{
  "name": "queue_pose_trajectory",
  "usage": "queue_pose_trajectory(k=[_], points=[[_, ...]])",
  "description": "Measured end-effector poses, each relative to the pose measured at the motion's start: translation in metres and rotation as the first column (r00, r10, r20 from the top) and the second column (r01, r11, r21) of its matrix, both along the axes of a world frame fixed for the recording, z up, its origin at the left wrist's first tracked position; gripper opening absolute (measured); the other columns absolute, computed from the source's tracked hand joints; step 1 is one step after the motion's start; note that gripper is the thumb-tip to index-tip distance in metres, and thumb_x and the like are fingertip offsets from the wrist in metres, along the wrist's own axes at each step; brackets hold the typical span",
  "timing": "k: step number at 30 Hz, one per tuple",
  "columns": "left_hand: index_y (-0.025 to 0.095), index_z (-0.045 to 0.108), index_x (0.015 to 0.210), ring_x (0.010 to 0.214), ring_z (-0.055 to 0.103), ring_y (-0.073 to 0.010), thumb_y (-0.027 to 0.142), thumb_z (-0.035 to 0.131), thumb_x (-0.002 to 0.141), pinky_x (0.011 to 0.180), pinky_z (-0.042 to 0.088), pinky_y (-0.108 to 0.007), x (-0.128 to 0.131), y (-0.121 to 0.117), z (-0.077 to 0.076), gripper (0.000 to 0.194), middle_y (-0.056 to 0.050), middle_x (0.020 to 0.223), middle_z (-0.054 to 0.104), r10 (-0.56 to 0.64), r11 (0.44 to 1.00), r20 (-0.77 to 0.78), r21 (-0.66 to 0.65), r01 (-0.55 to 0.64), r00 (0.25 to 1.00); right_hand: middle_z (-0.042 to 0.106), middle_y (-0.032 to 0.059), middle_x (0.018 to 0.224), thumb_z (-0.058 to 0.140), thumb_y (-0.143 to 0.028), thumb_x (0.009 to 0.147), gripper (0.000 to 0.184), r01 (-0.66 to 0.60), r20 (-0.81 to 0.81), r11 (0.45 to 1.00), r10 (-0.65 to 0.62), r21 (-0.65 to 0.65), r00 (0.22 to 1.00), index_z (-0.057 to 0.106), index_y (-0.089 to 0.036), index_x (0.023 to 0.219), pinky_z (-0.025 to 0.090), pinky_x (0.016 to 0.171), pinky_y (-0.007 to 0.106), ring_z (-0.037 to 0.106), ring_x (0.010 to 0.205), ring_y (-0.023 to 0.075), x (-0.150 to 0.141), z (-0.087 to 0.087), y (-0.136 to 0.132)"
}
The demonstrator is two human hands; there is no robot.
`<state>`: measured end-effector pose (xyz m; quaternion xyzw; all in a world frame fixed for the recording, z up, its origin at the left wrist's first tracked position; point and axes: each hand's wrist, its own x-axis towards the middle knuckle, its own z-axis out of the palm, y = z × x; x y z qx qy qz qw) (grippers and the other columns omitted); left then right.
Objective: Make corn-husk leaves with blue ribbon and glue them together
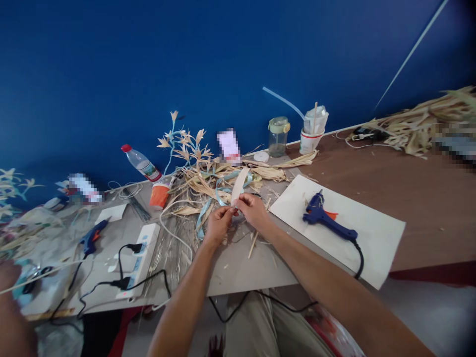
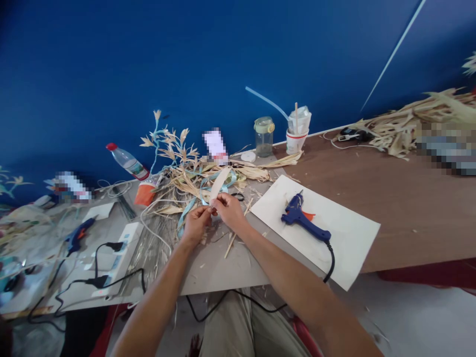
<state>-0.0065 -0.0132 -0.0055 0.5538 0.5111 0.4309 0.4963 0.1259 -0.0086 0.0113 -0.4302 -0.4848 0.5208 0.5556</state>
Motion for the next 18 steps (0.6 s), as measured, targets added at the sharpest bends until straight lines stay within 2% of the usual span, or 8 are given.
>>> queue_pose_trajectory(k=[3,9,18], points=[[0.014,0.064,0.067,0.042,0.035,-0.0046,0.046,0.062,0.071,0.044,0.026,-0.020,-0.001,0.001,-0.001,0.033,0.003,0.050,0.049,-0.002,1.000,0.053,-0.023,0.003,0.999,0.056,-0.0033,0.055,0.057,-0.033,0.072,0.017,-0.012,-0.019,1.000,0.012,0.008,1.000,0.053,-0.018,0.065,0.035,0.050,0.023,0.047,0.049,0.0095,0.000,-0.006,0.004],[0.012,0.064,0.072,0.041,0.034,-0.0025,0.046,0.066,0.067,0.042,0.025,-0.020,0.001,0.000,0.001,0.035,0.000,0.063,0.059,0.002,0.995,0.140,-0.095,0.012,0.990,0.044,-0.0060,0.048,0.059,-0.037,0.070,0.020,0.089,-0.013,0.996,-0.089,0.009,0.996,0.053,-0.019,0.063,0.031,0.049,0.023,0.039,0.049,0.0094,0.003,-0.019,0.014],[0.012,0.065,0.074,0.039,0.033,-0.0022,0.048,0.069,0.064,0.041,0.024,-0.020,0.000,0.001,-0.001,0.037,0.001,0.063,0.059,0.004,0.988,0.181,-0.151,0.024,0.983,0.044,-0.0058,0.050,0.057,-0.039,0.071,0.022,0.098,-0.043,0.995,-0.099,-0.024,0.994,0.051,-0.019,0.063,0.028,0.046,0.023,0.036,0.045,0.0077,0.006,-0.015,0.012]])
